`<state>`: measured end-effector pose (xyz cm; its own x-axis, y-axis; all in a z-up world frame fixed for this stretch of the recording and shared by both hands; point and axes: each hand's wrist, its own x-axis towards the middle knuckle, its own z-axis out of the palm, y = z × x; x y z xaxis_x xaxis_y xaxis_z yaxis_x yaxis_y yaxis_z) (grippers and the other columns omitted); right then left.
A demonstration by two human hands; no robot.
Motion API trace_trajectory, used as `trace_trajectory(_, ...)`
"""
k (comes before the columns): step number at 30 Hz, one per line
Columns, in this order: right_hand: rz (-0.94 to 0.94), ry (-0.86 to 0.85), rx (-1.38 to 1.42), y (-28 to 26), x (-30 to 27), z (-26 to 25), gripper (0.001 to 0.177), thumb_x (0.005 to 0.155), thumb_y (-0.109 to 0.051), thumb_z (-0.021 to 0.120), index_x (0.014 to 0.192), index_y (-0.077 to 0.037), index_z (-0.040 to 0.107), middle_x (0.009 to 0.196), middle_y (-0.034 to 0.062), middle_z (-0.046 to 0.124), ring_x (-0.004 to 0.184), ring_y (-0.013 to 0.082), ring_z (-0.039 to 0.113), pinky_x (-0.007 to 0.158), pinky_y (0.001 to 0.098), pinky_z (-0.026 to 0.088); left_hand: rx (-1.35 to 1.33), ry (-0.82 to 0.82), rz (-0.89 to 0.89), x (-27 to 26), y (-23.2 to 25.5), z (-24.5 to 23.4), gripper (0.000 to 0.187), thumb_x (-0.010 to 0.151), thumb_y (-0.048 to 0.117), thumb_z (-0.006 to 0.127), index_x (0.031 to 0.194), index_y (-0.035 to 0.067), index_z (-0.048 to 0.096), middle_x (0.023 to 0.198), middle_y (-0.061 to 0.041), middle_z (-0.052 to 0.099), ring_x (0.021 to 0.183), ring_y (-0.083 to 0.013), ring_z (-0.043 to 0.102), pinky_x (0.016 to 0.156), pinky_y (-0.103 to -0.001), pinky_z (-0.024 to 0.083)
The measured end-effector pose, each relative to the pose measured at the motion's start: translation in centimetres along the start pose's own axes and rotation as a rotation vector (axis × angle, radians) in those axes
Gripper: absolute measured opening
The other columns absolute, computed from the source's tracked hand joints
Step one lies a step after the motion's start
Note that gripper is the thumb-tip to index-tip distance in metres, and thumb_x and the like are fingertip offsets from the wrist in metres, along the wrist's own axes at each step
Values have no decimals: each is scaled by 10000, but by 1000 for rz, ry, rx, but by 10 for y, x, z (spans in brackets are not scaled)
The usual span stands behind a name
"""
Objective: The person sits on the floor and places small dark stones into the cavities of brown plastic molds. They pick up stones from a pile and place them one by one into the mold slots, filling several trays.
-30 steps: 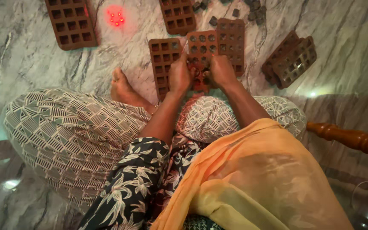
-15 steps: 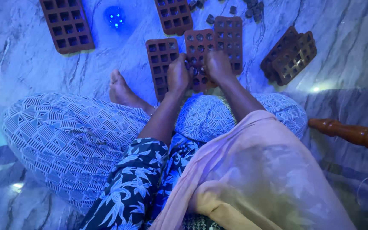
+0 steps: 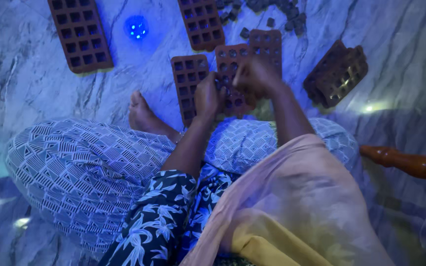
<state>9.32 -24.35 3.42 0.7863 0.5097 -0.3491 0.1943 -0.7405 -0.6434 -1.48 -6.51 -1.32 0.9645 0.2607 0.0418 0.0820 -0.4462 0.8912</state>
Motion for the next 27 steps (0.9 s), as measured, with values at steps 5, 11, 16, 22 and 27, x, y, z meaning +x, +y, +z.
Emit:
trace_trajectory(5,-276,553,-272,22,53,-8,329,851,-44,748,1177,-70,709,1178,170,716,1145,362,664,1023,438,519,38,21,-11,0,6,2,285,797,123,769,1043,66,638,958,-198,718,923,-417,696,790,-519,532)
trace_trajectory(11,-372,582,-395,24,137,3,660,945,15,616,1583,-131,529,1602,195,475,1443,445,455,1232,498,402,24,-59,-130,4,14,-6,288,775,168,719,1023,69,612,900,-190,714,868,-414,696,754,-530,526)
trace_trajectory(16,-161,444,-486,7,177,5,630,828,-80,670,1439,-207,587,1540,195,472,1326,606,364,934,736,391,6,-64,-185,7,23,-7,264,799,178,682,1035,82,612,880,-184,713,835,-411,699,741,-534,525)
trace_trajectory(22,-356,629,-378,26,150,15,380,844,-122,772,1213,-205,741,1391,136,600,1214,437,523,1008,506,499,38,-34,-175,8,24,-4,275,800,176,694,1037,69,606,904,-188,711,851,-434,686,744,-552,517)
trace_trajectory(27,-354,762,-156,28,126,6,223,820,-21,786,999,-153,796,1096,101,716,1052,301,678,916,433,568,57,-17,-147,4,16,1,304,784,173,697,1046,52,599,924,-204,701,872,-445,670,761,-563,501)
